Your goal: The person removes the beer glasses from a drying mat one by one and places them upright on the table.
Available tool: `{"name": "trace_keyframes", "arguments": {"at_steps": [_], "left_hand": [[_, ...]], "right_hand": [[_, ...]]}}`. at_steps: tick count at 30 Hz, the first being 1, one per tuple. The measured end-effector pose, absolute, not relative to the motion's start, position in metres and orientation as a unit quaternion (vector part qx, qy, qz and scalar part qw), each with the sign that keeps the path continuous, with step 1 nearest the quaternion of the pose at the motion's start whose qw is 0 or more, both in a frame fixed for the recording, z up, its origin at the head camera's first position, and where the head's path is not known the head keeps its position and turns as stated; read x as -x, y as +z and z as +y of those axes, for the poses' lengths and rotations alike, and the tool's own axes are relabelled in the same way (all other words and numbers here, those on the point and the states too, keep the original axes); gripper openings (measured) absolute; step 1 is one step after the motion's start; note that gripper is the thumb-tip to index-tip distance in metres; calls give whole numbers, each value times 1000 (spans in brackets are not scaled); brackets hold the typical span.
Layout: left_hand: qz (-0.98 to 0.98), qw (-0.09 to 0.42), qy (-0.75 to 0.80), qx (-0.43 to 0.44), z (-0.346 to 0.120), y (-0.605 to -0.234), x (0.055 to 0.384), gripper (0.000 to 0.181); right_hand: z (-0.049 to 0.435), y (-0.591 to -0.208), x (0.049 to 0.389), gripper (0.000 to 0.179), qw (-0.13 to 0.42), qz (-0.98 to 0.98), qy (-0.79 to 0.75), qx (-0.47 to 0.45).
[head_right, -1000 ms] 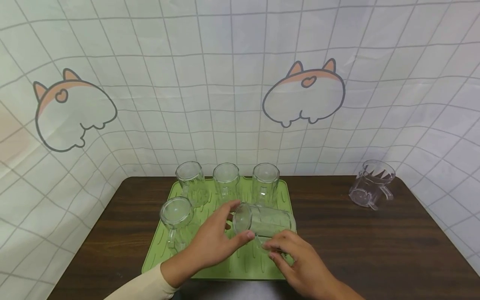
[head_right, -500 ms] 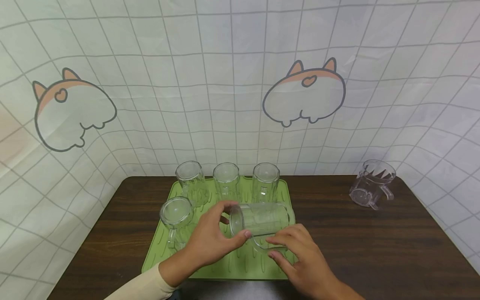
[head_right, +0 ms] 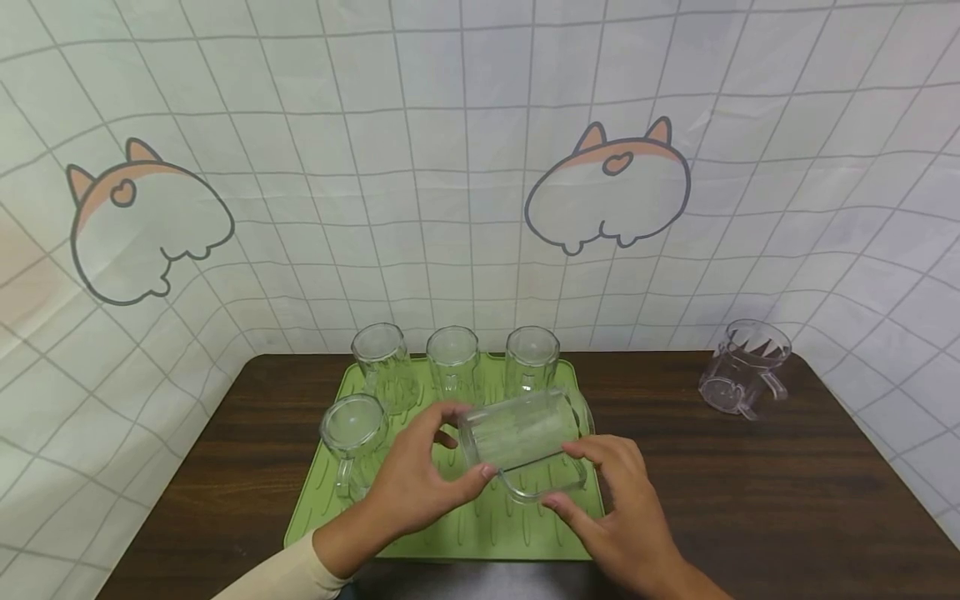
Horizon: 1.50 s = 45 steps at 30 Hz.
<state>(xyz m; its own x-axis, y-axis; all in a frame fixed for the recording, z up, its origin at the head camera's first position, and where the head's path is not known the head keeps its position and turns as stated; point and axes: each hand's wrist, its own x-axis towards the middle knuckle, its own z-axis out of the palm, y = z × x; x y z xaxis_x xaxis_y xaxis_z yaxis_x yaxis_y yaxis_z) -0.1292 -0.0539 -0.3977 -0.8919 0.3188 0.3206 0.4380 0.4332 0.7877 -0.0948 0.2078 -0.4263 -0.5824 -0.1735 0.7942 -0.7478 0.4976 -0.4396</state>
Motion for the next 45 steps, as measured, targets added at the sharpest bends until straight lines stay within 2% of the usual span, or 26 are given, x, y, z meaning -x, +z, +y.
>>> {"name": "trace_keyframes", "arguments": {"at_steps": [10, 19, 24, 29, 38, 45], "left_hand": [[-840, 48, -498, 210, -54, -401, 126, 67], [-833, 41, -506, 221, -53, -405, 125, 68], [-834, 35, -503, 225, -52, -407, 125, 67], [-837, 18, -498, 228, -51, -410, 124, 69], [-863, -20, -445, 236, -47, -417, 126, 65], [-882, -12, -411, 232, -44, -422, 126, 63]], "right_hand": [[210, -423, 87, 75, 303, -823, 439, -195], [210, -423, 84, 57, 289, -835, 446, -141], [212, -425, 85, 54, 290, -832, 445, -157], [215, -427, 87, 47, 290, -813, 457, -213], [211, -423, 82, 35, 218, -792, 505, -265], [207, -421, 79, 29, 160, -762, 552, -298]]}}
